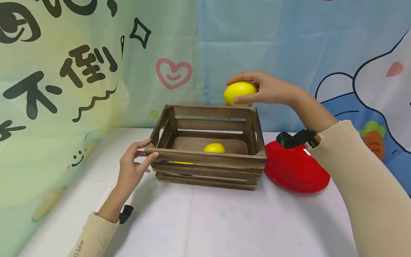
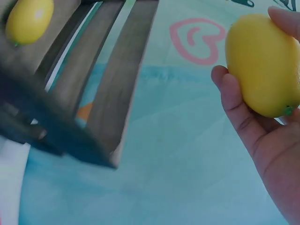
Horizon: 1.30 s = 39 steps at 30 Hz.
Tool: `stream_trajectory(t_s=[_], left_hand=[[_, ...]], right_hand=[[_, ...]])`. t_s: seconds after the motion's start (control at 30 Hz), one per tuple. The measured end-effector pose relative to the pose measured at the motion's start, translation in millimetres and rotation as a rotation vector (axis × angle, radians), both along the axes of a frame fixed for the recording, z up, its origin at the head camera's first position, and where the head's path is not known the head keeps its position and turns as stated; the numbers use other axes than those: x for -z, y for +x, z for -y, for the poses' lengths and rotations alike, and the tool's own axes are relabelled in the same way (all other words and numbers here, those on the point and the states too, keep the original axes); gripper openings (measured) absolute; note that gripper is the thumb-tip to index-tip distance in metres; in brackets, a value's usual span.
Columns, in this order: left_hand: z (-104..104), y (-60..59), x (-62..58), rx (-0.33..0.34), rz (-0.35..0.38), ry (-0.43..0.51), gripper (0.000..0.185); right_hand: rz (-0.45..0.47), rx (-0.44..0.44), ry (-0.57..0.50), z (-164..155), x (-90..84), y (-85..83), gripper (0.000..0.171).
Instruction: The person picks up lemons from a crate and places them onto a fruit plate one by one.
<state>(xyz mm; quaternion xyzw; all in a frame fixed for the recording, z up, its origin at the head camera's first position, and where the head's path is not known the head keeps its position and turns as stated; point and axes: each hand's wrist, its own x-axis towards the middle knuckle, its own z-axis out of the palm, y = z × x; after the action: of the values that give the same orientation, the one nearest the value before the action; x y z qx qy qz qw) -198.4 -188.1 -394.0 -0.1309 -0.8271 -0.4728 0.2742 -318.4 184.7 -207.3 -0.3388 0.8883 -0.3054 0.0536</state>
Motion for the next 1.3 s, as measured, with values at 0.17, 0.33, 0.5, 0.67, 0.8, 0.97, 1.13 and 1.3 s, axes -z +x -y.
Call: stream_trajectory(t_s=[0.17,0.33,0.5,0.67,0.8,0.97,1.13,1.3], left_hand=[[2.3,-0.7,0.0,0.007,-0.023,-0.008,0.043],[0.5,-1.0,-0.2,0.008,-0.023,-0.007,0.044],[0.4,-3.2,-1.7,0.0,-0.016,-0.008,0.044],[1.1,1.4,-0.6,-0.009,0.005,-0.008,0.044],[0.4,2.3,-2.9,-0.001,0.0,-0.015,0.044],[0.5,2.5,-2.8,0.003,-0.008,-0.026,0.043],[1.1,2.1,-2.3,0.003,-0.015,-0.039,0.044],[2.0,2.0,-3.4,0.004,-0.01,-0.039,0.044]], right_hand=[[-0.056,0.064,-0.073,-18.3,15.7,2.9,0.047],[-0.076,0.147,-0.177,-43.7,35.7,5.6,0.049],[-0.091,0.252,-0.149,-65.9,51.0,5.6,0.048],[-0.071,0.32,-0.086,-82.2,77.0,11.2,0.053],[-0.052,0.335,-0.087,-93.3,96.8,15.1,0.053],[-0.012,0.367,-0.098,-103.0,120.1,15.3,0.053],[0.039,0.365,-0.083,-112.3,140.5,15.4,0.056],[0.129,0.362,-0.089,-121.0,167.4,17.2,0.06]])
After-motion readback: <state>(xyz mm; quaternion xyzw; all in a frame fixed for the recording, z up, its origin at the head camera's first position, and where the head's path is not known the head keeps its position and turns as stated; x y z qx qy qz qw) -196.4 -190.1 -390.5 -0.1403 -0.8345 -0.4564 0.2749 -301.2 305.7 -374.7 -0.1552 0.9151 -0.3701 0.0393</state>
